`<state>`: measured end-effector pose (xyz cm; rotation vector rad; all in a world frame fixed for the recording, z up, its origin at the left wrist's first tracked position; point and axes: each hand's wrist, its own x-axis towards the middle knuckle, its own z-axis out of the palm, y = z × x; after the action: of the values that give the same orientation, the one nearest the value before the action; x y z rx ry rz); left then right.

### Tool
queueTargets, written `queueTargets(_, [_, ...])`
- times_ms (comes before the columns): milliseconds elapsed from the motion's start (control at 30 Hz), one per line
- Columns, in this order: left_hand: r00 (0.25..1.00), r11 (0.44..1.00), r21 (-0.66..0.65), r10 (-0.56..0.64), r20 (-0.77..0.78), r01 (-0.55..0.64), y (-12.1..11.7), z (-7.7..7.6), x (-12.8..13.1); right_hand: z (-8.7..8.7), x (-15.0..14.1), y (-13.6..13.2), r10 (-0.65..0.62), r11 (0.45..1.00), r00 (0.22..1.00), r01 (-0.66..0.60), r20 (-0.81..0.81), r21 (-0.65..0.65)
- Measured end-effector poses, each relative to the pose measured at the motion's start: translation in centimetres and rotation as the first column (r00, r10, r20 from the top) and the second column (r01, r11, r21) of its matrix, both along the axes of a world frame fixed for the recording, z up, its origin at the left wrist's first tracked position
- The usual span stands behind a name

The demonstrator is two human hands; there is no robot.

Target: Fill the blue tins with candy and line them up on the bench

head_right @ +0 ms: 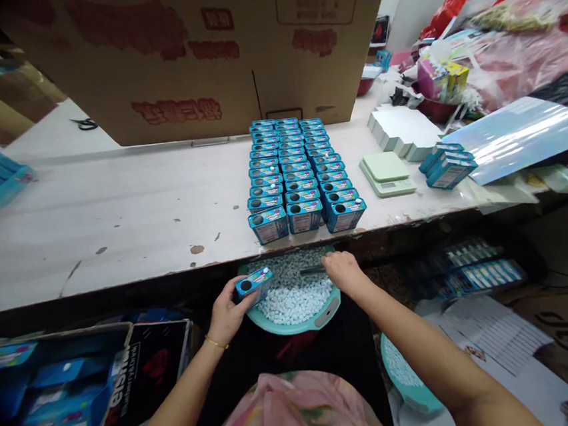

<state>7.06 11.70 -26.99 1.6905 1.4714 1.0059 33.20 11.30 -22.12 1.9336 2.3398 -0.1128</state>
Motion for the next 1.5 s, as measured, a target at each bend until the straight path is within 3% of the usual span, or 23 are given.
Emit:
queueTargets(100, [0.995,0.997,-0.039,0.071,0.067,-0.068,-0.2,-0.1,-1.4,-5.9,-1.5,0.9,-0.114,0.987,0.98,0.092,-0.164,-0.132])
queueTargets(200, [0.985,0.991,-0.062,0.125,0.117,-0.118,-0.5,-0.5,-2.2,-10.0,-5.0,1.8,-0.182,0.972,0.948,0.135,-0.261,-0.19])
queueTargets(267, [0.979,0.988,-0.064,0.146,0.141,-0.138,-0.6,-0.7,-2.5,-11.3,-6.4,2.3,-0.2,0.97,0.929,0.142,-0.31,-0.199])
queueTargets(367, [0.975,0.986,-0.065,0.159,0.154,-0.151,-0.6,-0.7,-2.9,-11.5,-6.0,2.7,-0.204,0.969,0.897,0.126,-0.393,-0.214])
queueTargets(500, [0.979,0.991,-0.031,0.135,0.152,-0.132,-0.5,-0.3,-3.0,-9.5,-3.0,2.6,-0.183,0.976,0.848,0.096,-0.497,-0.195])
queueTargets(667, [0.998,0.997,0.052,0.059,0.011,-0.06,-0.2,-0.2,-1.4,-3.7,-1.0,1.8,-0.06,0.998,0.786,0.028,-0.615,-0.061])
queueTargets(800, [0.984,0.996,0.093,0.006,-0.176,0.01,0.0,-0.2,0.7,1.3,-1.9,1.3,0.041,0.997,0.885,-0.063,-0.463,-0.033])
queueTargets(933, [0.964,0.992,0.112,-0.019,-0.265,0.05,0.0,0.0,2.2,4.7,-4.0,0.7,0.151,0.988,0.973,-0.156,-0.176,-0.016])
queueTargets(1133, [0.952,0.991,0.111,-0.033,-0.306,0.07,0.0,-0.4,2.7,6.4,-6.7,-0.3,0.255,0.965,0.967,-0.256,0.018,0.058])
queueTargets(1500, [0.987,0.992,0.069,-0.095,-0.128,0.105,0.7,-1.0,2.3,6.6,-6.2,-0.2,0.248,0.968,0.967,-0.249,0.051,0.013])
